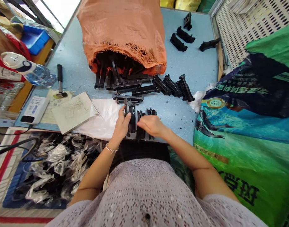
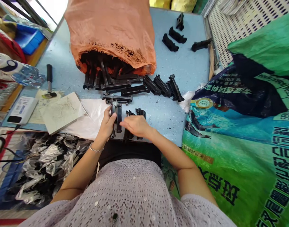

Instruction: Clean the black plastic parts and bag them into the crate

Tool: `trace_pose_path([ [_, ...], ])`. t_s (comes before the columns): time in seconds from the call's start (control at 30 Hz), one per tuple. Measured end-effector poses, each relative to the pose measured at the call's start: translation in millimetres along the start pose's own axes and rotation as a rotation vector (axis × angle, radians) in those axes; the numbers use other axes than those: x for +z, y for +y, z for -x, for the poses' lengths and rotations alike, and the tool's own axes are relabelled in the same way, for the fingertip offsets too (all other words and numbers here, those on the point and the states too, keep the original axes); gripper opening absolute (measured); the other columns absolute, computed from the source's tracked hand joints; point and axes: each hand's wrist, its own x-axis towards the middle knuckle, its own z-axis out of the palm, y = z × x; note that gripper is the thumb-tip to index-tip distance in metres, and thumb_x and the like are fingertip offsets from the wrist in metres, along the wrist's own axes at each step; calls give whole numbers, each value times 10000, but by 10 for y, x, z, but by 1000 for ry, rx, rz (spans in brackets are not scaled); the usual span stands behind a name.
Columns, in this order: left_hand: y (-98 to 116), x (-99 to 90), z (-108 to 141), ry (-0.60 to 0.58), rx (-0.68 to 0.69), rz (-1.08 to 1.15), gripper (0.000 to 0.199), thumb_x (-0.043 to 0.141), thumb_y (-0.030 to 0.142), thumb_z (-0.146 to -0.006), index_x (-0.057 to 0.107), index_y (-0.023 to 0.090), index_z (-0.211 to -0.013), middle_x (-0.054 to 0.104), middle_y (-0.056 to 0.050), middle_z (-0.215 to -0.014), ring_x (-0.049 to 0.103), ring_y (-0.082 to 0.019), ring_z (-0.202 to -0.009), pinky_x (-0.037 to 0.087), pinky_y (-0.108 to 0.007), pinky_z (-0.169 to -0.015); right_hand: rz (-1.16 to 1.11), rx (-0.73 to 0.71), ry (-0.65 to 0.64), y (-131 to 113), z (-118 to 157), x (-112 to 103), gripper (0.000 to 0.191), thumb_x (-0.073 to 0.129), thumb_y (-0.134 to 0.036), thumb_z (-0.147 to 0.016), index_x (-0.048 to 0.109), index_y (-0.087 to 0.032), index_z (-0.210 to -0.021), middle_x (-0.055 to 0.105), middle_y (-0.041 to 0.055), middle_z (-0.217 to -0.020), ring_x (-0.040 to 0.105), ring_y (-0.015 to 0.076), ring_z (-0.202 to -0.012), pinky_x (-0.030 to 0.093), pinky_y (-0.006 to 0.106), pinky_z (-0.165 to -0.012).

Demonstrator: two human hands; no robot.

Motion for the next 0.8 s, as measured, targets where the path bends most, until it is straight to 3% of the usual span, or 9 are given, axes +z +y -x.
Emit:
trace_pose_path([
  [0.13, -122, 138, 117, -66, -164, -529, 603, 395, 501, -1019, 449, 142, -1500, 716, -186, -1025, 716, -356, -922, 527, -523, -868, 234, 209, 16, 367, -572, 3, 298, 431, -314, -1067, 643, -132, -1169, 663, 158, -1127, 565, 283, -1057, 433, 376, -844],
  [0.27, -177, 263, 117, -18, 80, -662, 483, 414, 457, -1009, 680, 121, -1231, 656, -236, -1149, 640, -384, -1090, 495, -553, -948, 347, 244, -82, 577, -1013, 148, 292, 535, -218, -998, 620, -69, -1234, 586, 230, -1264, 500, 353, -1186, 448, 439, -906],
  [0.37, -220, 175, -25, 30, 160, -407, 512, 470, 539, -981, 707, 133, -1183, 650, -202, -1117, 608, -345, -1129, 461, -538, -1040, 254, 286, -50, 620, -1028, 156, 256, 544, -225, -994, 635, -80, -1185, 584, 220, -1255, 508, 336, -1179, 458, 432, -921],
  [0.47, -158, 40, -184, 81, 109, 128, 626, 530, 676, -918, 614, 218, -1337, 633, -148, -1249, 628, -274, -1127, 493, -459, -1022, -85, 309, -3, 559, -823, 40, 208, 526, -275, -1011, 649, -138, -1107, 630, 139, -1154, 562, 267, -1091, 471, 391, -916],
  [0.53, -35, -13, -236, 31, 64, 517, 682, 562, 732, -873, 553, 284, -1387, 638, -106, -1298, 649, -245, -1121, 527, -406, -970, -380, 214, -74, 449, -642, -71, 229, 495, -328, -1032, 656, -166, -1047, 657, 73, -1048, 596, 215, -994, 478, 348, -880],
  [0.6, 111, -33, -226, -36, 26, 758, 671, 622, 721, -840, 573, 275, -1340, 688, -84, -1202, 683, -222, -1025, 559, -357, -884, -546, 146, -151, 300, -486, -187, 322, 441, -400, -1057, 657, -179, -965, 658, 36, -934, 607, 182, -884, 474, 313, -813],
  [0.63, 177, -33, -201, -47, 3, 803, 643, 669, 689, -823, 600, 250, -1289, 709, -76, -1122, 693, -204, -945, 569, -330, -831, -546, 165, -125, 222, -432, -242, 379, 401, -437, -1069, 651, -185, -935, 647, 31, -900, 602, 176, -846, 467, 306, -785],
  [0.7, 272, -19, -126, -39, -55, 796, 569, 744, 621, -790, 641, 206, -1165, 719, -53, -972, 678, -160, -777, 566, -276, -711, -410, 253, 55, 86, -388, -329, 458, 336, -504, -1077, 636, -193, -926, 629, 46, -909, 592, 183, -841, 452, 309, -766],
  [0.8, 324, 36, -4, -98, -156, 733, 498, 779, 574, -773, 652, 185, -1057, 706, -40, -858, 640, -137, -655, 532, -248, -588, -121, 249, 293, -9, -461, -383, 493, 329, -584, -1058, 621, -195, -980, 632, 97, -1014, 579, 227, -959, 434, 334, -808],
])
